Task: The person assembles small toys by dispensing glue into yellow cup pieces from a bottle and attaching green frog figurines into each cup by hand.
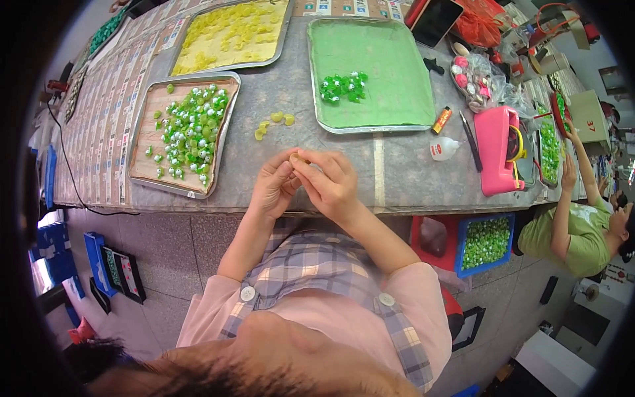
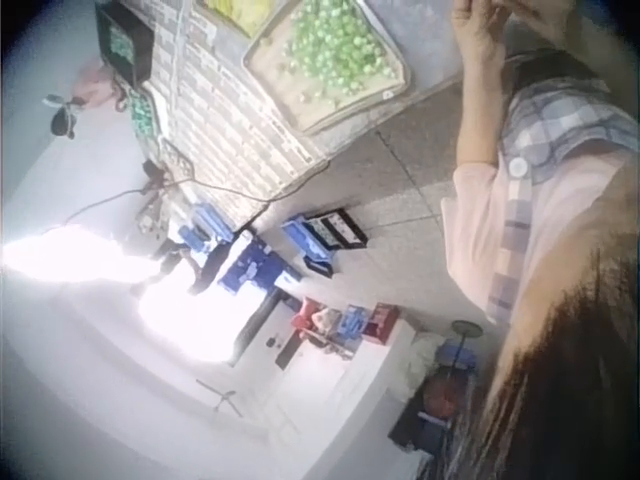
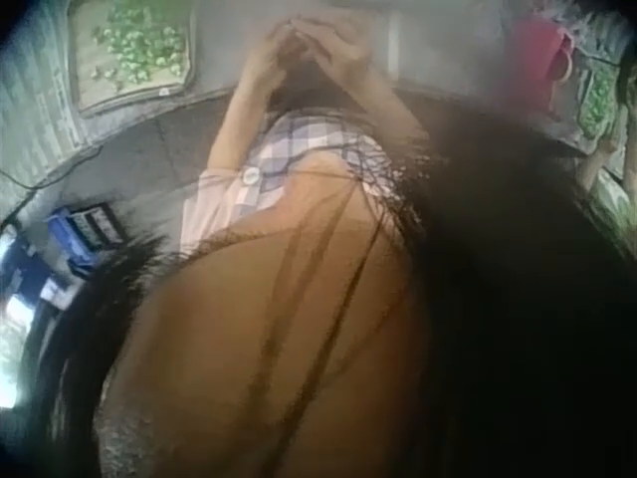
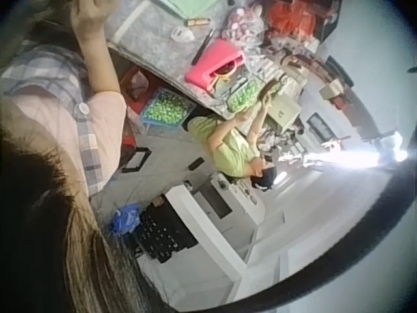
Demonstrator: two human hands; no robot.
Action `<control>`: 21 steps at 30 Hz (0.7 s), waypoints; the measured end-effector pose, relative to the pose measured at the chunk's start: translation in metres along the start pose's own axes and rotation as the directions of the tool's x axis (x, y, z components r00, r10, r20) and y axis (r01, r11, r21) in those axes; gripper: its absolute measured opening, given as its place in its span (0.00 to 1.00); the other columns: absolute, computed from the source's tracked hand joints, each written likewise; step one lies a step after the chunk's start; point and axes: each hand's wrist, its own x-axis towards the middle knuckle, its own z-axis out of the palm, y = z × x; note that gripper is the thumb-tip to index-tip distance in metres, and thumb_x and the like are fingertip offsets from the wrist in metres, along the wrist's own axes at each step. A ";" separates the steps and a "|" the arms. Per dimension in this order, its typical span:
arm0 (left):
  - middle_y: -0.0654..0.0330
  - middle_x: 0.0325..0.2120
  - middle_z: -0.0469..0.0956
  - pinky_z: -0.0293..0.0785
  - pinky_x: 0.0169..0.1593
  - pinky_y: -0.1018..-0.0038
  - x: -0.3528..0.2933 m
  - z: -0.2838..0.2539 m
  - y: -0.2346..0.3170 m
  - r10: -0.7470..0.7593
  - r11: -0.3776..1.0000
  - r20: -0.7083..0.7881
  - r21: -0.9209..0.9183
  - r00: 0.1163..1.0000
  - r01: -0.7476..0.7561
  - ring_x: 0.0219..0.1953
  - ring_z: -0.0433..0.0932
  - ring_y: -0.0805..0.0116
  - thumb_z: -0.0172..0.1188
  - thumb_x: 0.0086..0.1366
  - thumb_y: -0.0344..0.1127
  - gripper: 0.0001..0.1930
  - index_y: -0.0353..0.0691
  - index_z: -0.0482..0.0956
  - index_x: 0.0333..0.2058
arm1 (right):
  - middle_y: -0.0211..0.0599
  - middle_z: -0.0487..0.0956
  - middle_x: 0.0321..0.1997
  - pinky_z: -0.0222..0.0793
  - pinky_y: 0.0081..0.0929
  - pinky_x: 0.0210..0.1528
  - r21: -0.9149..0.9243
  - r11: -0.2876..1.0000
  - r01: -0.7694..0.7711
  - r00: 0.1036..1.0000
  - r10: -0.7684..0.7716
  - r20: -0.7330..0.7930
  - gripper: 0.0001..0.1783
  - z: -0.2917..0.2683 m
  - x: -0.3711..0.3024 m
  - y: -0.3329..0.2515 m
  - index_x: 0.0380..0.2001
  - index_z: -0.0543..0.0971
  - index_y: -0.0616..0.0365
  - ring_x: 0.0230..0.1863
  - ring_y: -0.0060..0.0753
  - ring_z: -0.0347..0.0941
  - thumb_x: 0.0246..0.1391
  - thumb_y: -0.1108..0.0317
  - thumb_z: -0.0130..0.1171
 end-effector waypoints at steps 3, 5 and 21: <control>0.59 0.33 0.73 0.71 0.38 0.78 0.002 0.000 -0.005 -0.012 0.999 -0.012 0.045 1.000 0.012 0.34 0.73 0.73 0.51 0.55 0.31 0.12 0.35 0.70 0.39 | 0.32 0.72 0.37 0.64 0.24 0.32 -0.048 0.998 -0.043 0.999 0.045 0.024 0.14 -0.005 -0.008 -0.004 0.32 0.75 0.57 0.33 0.33 0.66 0.34 0.75 0.57; 0.59 0.33 0.73 0.73 0.37 0.80 0.004 0.001 -0.007 -0.026 0.999 0.004 0.046 1.000 0.026 0.33 0.73 0.74 0.53 0.55 0.33 0.15 0.34 0.68 0.41 | 0.33 0.71 0.39 0.64 0.25 0.35 -0.084 0.994 -0.068 0.996 0.072 0.043 0.14 -0.010 -0.011 -0.006 0.32 0.75 0.58 0.35 0.34 0.66 0.35 0.75 0.56; 0.57 0.30 0.72 0.72 0.40 0.75 0.007 0.002 -0.004 -0.005 0.989 0.061 -0.147 0.998 0.014 0.32 0.73 0.72 0.51 0.55 0.33 0.14 0.34 0.67 0.40 | 0.41 0.71 0.36 0.59 0.30 0.42 -0.295 0.487 -0.822 0.565 0.761 -0.319 0.24 -0.126 -0.069 0.128 0.37 0.68 0.64 0.40 0.37 0.64 0.38 0.61 0.61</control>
